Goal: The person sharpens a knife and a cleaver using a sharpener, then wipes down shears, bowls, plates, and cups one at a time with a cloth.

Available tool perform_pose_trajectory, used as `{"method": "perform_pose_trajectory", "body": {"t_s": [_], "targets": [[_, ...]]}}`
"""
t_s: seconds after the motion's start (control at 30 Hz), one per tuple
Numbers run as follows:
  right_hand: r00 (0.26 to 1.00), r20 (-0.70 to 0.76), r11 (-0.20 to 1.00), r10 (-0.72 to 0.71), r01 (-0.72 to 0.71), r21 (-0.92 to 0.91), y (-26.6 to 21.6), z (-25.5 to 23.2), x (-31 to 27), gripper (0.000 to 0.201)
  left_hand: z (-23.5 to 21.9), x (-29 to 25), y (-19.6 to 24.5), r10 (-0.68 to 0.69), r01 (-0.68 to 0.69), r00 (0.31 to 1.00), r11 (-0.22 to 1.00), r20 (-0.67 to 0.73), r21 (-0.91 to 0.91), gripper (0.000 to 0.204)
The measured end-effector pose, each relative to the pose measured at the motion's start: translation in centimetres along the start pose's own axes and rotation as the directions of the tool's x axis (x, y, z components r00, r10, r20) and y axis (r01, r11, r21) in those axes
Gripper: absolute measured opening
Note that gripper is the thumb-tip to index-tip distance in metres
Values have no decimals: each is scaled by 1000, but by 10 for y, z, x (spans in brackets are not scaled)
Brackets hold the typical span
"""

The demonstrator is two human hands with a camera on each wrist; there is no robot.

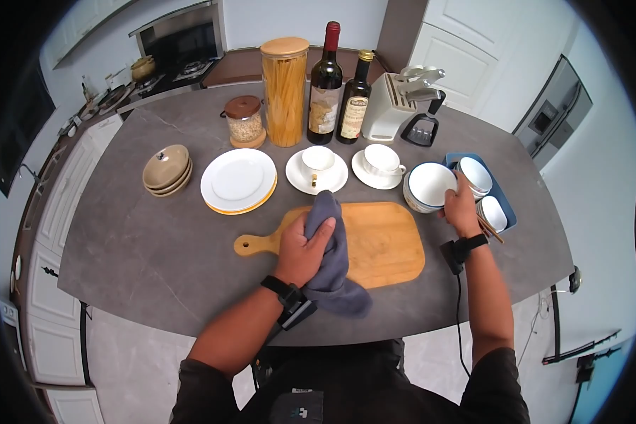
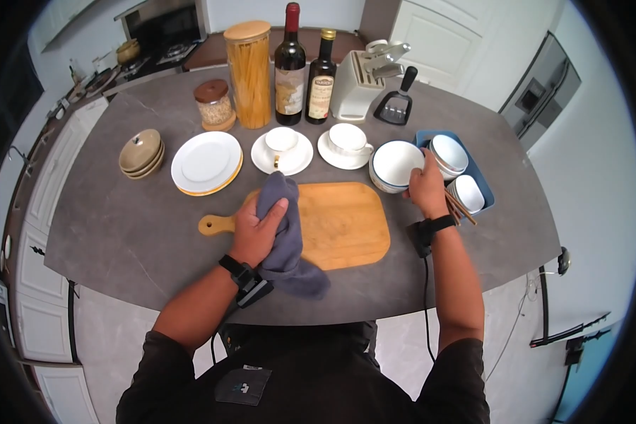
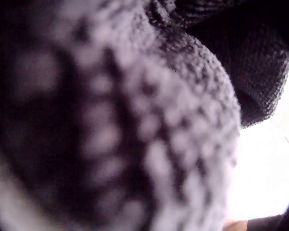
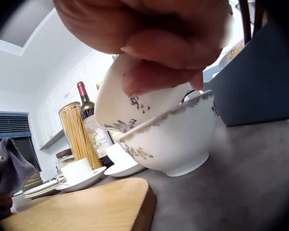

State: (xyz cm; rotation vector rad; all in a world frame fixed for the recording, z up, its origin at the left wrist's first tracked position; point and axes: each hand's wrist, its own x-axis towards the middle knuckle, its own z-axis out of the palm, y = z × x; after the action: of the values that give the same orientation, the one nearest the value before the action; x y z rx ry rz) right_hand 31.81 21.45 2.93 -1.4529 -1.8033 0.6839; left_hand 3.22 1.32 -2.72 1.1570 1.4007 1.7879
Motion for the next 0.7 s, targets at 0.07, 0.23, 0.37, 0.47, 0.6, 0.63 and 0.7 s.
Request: {"method": "perform_pose_trajectory", "body": {"t_s": [0.07,0.23,0.37,0.47,0.6,0.63,0.7], "targets": [[1000,6,1000,-8,8,-18,7,6,4,55,-1,0,-2,3,-3,1000,1000,0,9,24],[1000,22,998,-21,23,-54,12,8,9,57,-2,1,-2,7,-7,1000,998,5,58,25],[999,35,999,0,2,-53,23,10,16,54,-2,1,-5,19,-20,1000,998,19,54,24],[998,57,997,19,-14,-73,23,10,17,53,-1,2,-3,36,-37,999,998,16,47,23],[994,105,995,39,-29,-96,37,17,22,53,0,2,-3,27,-28,999,999,25,24,22],[994,103,995,42,-32,-95,35,17,20,53,0,2,-2,27,-27,999,999,28,25,22],[992,90,986,88,-74,-148,27,16,15,51,1,1,-1,8,-8,1000,1000,15,27,23]]}}
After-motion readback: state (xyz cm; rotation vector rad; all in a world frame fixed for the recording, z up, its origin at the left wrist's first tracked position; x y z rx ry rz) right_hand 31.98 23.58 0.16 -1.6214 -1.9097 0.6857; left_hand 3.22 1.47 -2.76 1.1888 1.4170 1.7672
